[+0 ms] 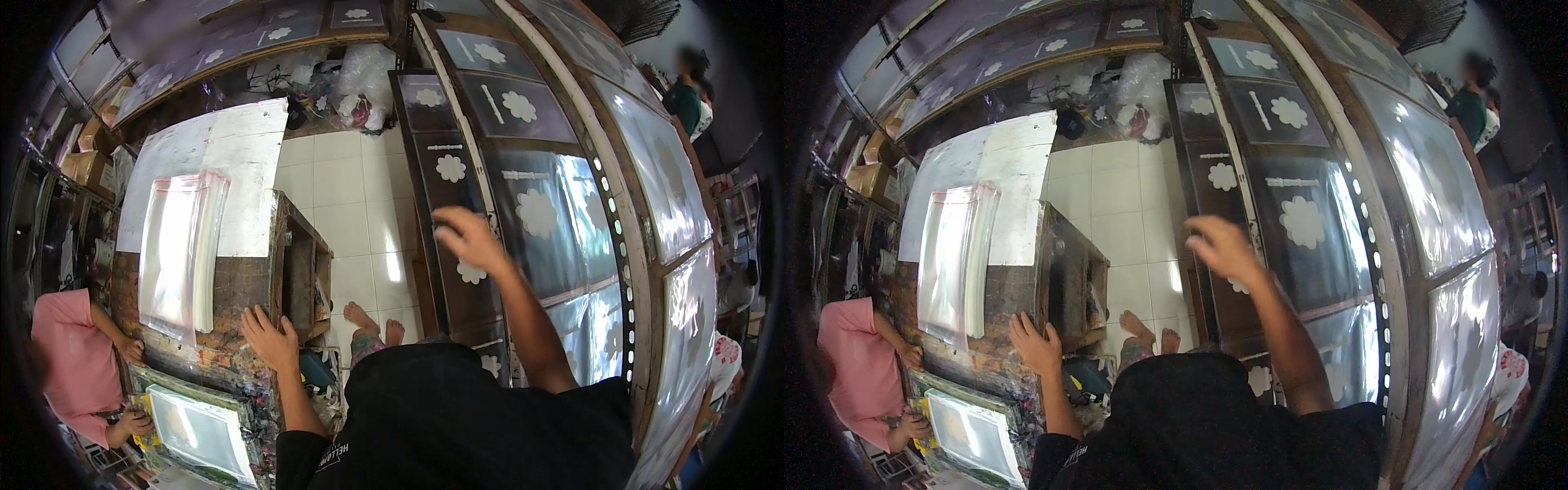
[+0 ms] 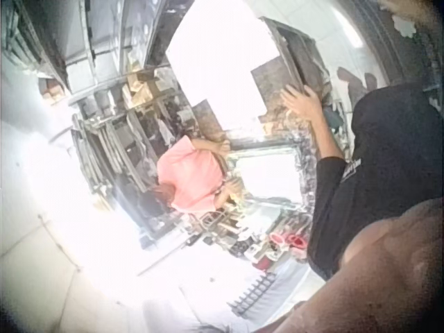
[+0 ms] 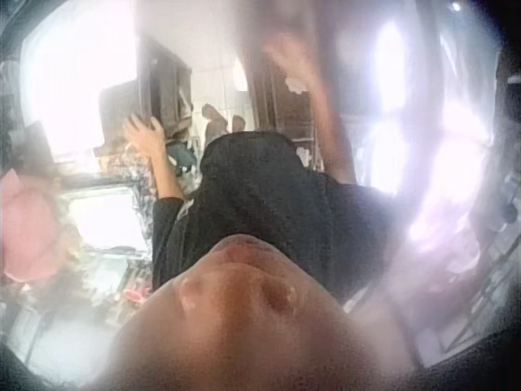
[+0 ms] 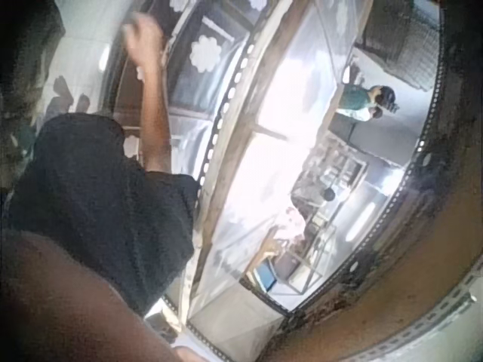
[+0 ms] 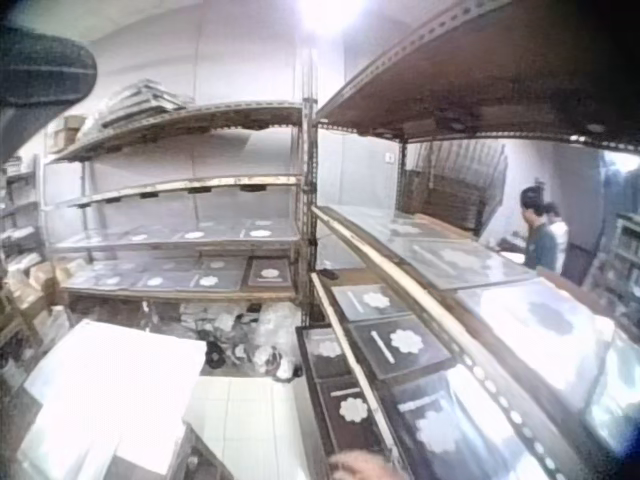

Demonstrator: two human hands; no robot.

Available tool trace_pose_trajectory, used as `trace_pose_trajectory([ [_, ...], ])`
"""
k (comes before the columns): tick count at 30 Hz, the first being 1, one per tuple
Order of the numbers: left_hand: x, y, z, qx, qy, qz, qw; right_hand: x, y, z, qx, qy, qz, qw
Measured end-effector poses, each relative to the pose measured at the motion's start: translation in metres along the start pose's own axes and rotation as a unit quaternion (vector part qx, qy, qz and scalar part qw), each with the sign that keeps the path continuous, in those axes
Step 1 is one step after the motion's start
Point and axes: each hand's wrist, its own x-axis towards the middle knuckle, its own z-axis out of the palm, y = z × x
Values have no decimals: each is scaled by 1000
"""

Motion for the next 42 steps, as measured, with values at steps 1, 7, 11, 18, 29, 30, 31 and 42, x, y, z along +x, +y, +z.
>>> trace_pose_trajectory([
  [1,-1,-2,1,1,5,0,1000,13,7,-10,28,74,56,995],
  [7,0,-4,-1,-24,11,8,1000,101,148,-73,-222,184,50,956],
  [11,5,-4,-17,-88,5,3,996,118,198,-81,-288,60,26,955],
  [18,1,-9,-20,-108,-24,-38,993,108,228,-86,-325,11,42,945],
  [29,-1,-17,-17,-229,-7,-103,968,122,191,-82,-260,40,91,961],
  [30,1,-17,-20,-258,4,-116,959,123,171,-79,-242,46,128,961],
  [31,4,-13,-24,-289,14,-126,949,122,165,-77,-212,62,81,972],
  [42,60,-26,-105,7,126,-93,988,113,-23,15,162,-6,-21,987],
])
